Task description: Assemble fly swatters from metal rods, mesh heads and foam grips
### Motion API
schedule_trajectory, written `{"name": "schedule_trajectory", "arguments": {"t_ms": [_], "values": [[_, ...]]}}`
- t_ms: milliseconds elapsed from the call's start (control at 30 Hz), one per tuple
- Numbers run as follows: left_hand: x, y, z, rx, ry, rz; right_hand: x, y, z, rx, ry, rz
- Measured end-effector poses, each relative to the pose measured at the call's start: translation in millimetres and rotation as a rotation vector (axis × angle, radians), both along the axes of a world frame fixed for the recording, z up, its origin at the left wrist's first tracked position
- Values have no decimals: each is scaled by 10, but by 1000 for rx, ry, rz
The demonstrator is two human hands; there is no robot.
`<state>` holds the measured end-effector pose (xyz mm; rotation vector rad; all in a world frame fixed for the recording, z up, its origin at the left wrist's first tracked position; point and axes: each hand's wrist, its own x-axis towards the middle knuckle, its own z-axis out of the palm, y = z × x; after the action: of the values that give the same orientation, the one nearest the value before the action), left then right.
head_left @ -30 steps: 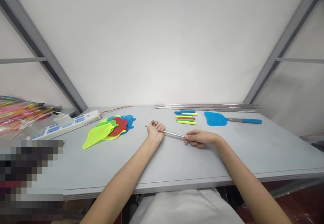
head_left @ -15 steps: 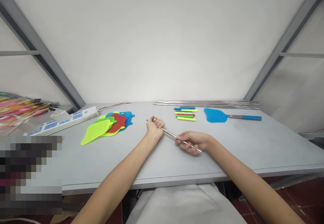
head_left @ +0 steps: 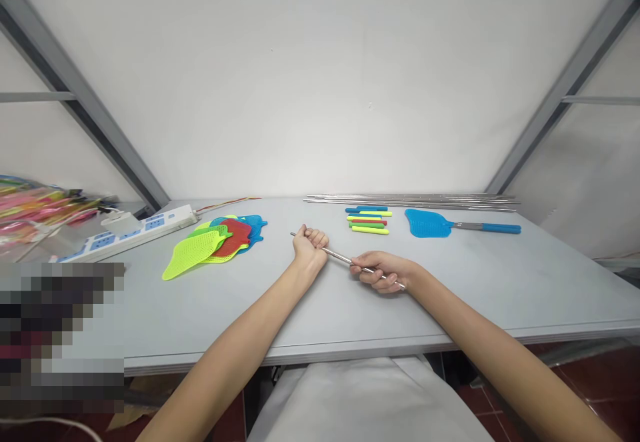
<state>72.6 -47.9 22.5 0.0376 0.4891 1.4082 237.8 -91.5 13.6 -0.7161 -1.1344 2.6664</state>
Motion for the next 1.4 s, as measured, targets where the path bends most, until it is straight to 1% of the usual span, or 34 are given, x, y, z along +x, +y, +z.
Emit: {"name": "schedule_trajectory", "arguments": {"t_ms": [267,533,833,1133,1233,1400], "values": [[39,-51,13,28,6,4,19,35,-34,-11,32,38],[81,-127,72,61,33,23,33,30,-17,11,31,54],[120,-161,39,56,32,17,50,33,-27,20,40,70],[127,-144,17,-5,12,-14,69,23,21,99,-22,46],[113,-122,11,-34,7,-43,80,32,44,148,-53,29],[72,-97,43,-65,9,-82,79,30,66,229,-41,-30]]}}
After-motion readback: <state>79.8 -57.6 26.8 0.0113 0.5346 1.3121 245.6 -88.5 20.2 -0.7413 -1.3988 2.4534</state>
